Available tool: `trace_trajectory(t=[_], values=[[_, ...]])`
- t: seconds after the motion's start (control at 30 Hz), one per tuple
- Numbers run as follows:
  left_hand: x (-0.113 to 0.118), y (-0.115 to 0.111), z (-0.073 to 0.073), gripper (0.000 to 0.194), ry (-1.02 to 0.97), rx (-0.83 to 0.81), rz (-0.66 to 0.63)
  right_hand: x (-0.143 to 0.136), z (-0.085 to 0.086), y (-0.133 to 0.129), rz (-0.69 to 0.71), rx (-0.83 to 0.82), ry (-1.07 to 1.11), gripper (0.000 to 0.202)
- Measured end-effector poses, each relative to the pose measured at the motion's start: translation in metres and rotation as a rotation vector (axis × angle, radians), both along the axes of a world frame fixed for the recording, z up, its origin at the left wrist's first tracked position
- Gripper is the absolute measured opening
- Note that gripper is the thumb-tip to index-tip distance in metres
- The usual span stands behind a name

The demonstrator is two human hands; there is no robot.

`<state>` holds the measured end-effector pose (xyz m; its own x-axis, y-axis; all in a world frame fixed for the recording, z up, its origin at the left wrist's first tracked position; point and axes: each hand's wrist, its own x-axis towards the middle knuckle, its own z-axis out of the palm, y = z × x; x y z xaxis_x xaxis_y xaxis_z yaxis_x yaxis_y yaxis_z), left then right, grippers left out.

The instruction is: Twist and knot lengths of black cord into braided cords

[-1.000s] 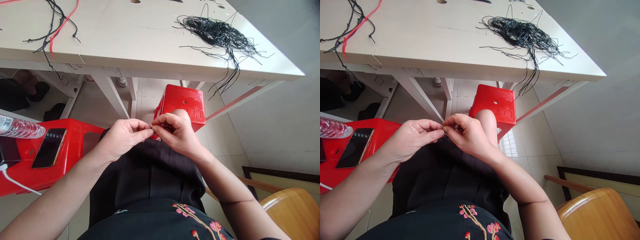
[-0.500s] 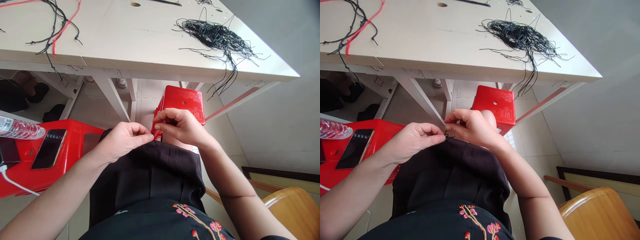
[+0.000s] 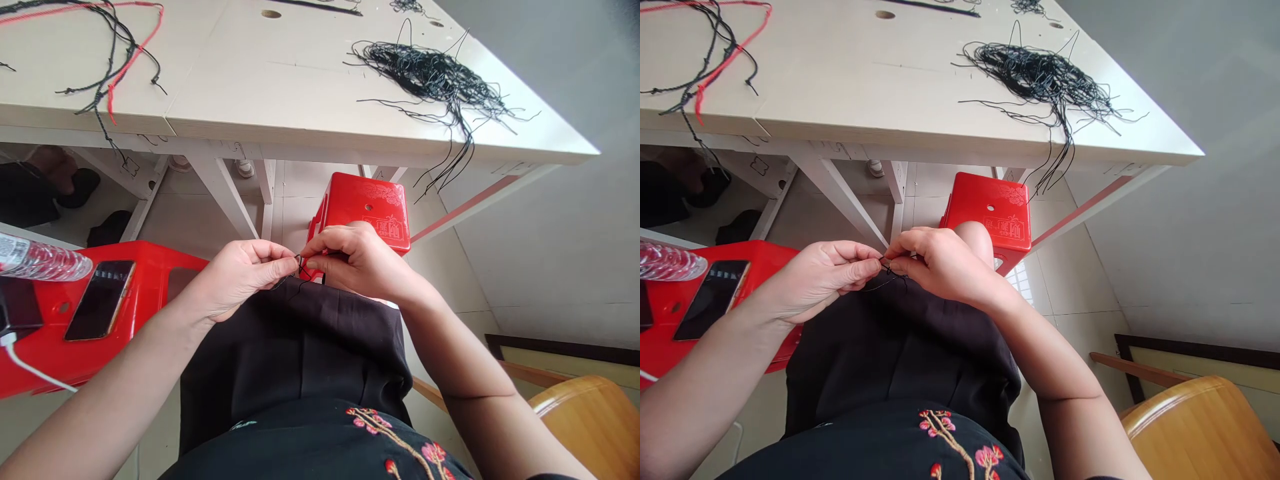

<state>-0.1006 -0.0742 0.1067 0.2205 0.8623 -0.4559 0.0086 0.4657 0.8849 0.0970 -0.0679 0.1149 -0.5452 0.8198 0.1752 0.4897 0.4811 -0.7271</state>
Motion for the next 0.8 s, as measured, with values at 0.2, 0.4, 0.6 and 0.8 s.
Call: trace_trajectory(t=[0.2, 0.4, 0.6, 0.8], values=[[0.0018, -0.0047, -0.0011, 0.024, 0.121, 0.134, -0.084, -0.005, 0.0019, 0.0005, 0.06, 0.073, 0.0, 0.012], [0.0031, -0.0074, -0.0008, 0.017, 0.255, 0.237, -0.24, -0.0061, 0.0049, 0.0003, 0.07, 0.039, -0.027, 0.011], [0.0038, -0.0085, -0.0034, 0.024, 0.275, 0.269, -0.24, -0.0059, 0.0062, -0.0011, 0.041, 0.017, -0.051, 0.012], [0.0044, -0.0088, -0.0024, 0.022, 0.3, 0.292, -0.218, -0.0065, 0.0053, -0.0005, 0.037, -0.003, -0.074, 0.013]])
